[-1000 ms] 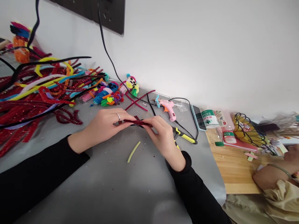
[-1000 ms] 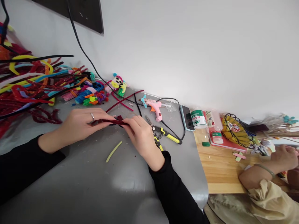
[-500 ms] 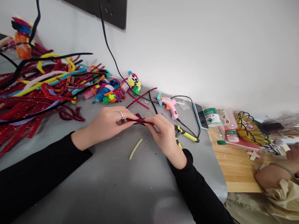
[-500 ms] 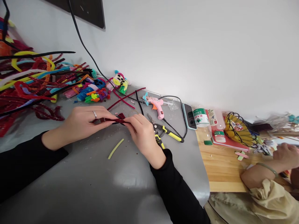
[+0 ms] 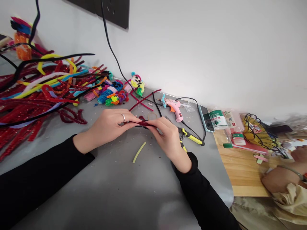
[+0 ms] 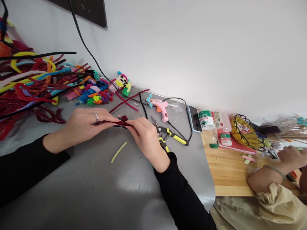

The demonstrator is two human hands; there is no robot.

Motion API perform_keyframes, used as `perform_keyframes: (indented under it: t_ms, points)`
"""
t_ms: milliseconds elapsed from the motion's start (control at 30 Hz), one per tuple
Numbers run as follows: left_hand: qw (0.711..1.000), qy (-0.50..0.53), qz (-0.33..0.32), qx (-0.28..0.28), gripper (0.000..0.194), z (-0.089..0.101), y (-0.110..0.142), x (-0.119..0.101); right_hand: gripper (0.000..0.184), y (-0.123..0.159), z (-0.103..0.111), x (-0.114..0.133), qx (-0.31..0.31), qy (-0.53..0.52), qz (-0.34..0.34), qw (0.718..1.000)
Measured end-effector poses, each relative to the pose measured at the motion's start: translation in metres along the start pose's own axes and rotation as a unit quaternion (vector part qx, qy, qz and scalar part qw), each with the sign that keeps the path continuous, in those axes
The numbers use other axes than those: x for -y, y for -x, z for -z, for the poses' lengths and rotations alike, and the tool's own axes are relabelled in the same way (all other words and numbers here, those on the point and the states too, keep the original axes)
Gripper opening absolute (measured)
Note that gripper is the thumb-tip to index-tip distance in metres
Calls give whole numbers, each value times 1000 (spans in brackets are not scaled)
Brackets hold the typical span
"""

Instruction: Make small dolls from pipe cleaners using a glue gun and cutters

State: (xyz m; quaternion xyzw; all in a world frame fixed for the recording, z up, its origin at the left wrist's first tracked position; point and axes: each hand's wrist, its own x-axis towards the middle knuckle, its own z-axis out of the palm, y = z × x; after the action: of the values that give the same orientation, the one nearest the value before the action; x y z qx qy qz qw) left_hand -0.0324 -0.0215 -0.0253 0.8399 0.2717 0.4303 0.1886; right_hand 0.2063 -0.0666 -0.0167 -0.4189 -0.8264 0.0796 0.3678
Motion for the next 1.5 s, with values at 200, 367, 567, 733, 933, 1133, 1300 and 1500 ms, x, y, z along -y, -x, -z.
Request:
perform_keyframes:
  t_ms: [200,367,567,733,933,1133,1300,1500]
  points:
    - [1000,2,13,11,17,0,-1,0,22,1,-1,-3,0,6,-13,1000]
    - [1000,8,12,0,15,1,-4,-3,20,2,0,-3,-19,14,-18,1000]
    - [996,0,91,-14,14,6,-6,-8,16,1,2,-3,-45,11,-30,998]
    - [995,16,101,-16,15,7,-7,-10,16,1,2,-2,-45,3,-32,998]
    - [996,20,85,-26,12,5,-5,-9,19,0,2,0,-16,8,-6,1000]
    - [996,1,81,-30,12,5,-2,-8,22,1,2,0,-2,12,-12,1000]
    - [995,-19,87,-38,17,4,-1,-8,21,1,2,2,-9,11,-3,1000]
    - [994,-10,96,-59,18,4,-3,-15,20,-1,3,5,-4,17,-8,1000]
